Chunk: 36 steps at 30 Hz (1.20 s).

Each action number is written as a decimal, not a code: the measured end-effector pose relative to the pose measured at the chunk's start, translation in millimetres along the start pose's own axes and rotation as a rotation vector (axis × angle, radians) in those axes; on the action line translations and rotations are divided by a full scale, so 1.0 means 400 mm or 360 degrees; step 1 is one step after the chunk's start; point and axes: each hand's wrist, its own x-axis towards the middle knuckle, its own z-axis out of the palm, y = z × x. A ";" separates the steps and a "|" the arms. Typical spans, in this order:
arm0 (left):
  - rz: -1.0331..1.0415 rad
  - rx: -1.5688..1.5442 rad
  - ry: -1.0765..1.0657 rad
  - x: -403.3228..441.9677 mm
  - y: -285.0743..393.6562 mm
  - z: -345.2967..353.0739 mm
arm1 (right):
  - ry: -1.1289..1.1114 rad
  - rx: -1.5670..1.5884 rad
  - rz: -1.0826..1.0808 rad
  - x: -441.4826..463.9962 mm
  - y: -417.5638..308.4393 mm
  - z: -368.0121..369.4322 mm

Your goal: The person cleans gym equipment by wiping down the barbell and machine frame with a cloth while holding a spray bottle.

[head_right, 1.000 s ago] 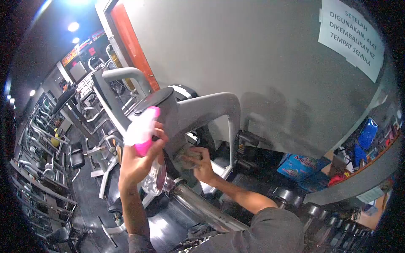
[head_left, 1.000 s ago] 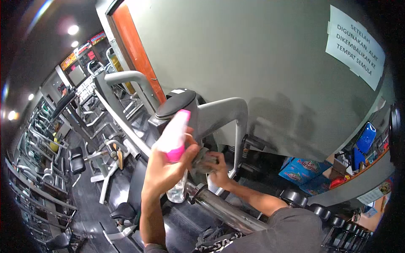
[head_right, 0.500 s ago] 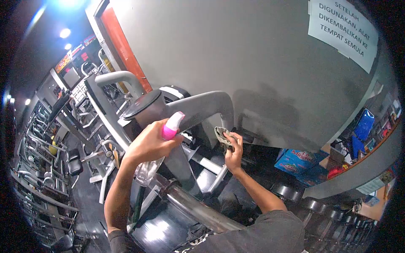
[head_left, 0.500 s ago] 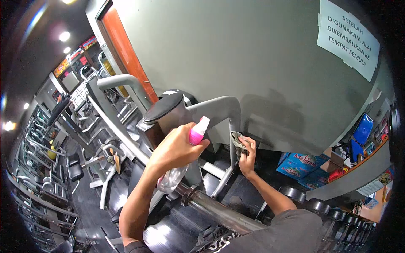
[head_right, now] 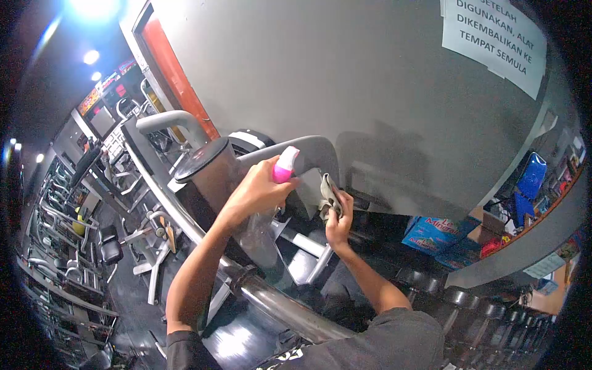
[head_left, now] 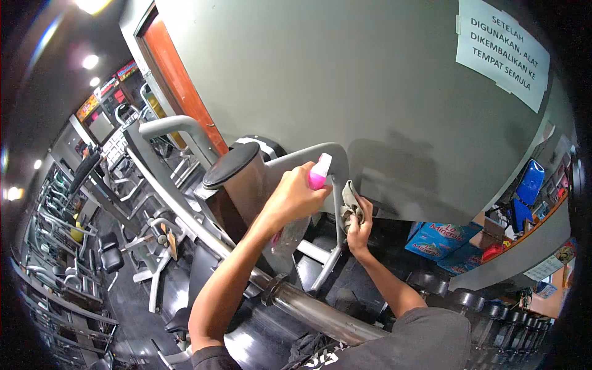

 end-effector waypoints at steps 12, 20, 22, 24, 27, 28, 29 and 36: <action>0.0329 -0.0456 0.0407 -0.073 -0.047 0.008 | 0.0335 0.0464 0.0827 0.010 0.048 0.050; 0.0258 -0.0763 0.0744 -0.271 -0.044 -0.012 | -0.0442 0.0452 0.0206 0.263 -0.286 0.147; 0.0353 -0.0778 0.0774 -0.290 -0.079 0.007 | -0.0542 -0.0146 -0.0780 0.323 -0.309 0.198; 0.0370 -0.0871 0.0773 -0.298 -0.093 0.026 | -0.0833 -0.0272 -0.0818 0.305 -0.314 0.241; 0.0311 -0.0908 0.0810 -0.309 -0.111 0.044 | -0.1193 -0.0508 -0.0881 0.311 -0.312 0.234; 0.0234 -0.0900 0.0801 -0.317 -0.113 0.041 | -0.1261 -0.0623 -0.0918 0.323 -0.309 0.217; 0.0156 -0.0894 0.0794 -0.320 -0.115 0.039 | -0.1267 -0.0635 -0.0917 0.339 -0.296 0.200; 0.0139 -0.0753 0.0624 -0.313 -0.108 0.024 | -0.1196 -0.1331 -0.0316 0.509 0.001 0.164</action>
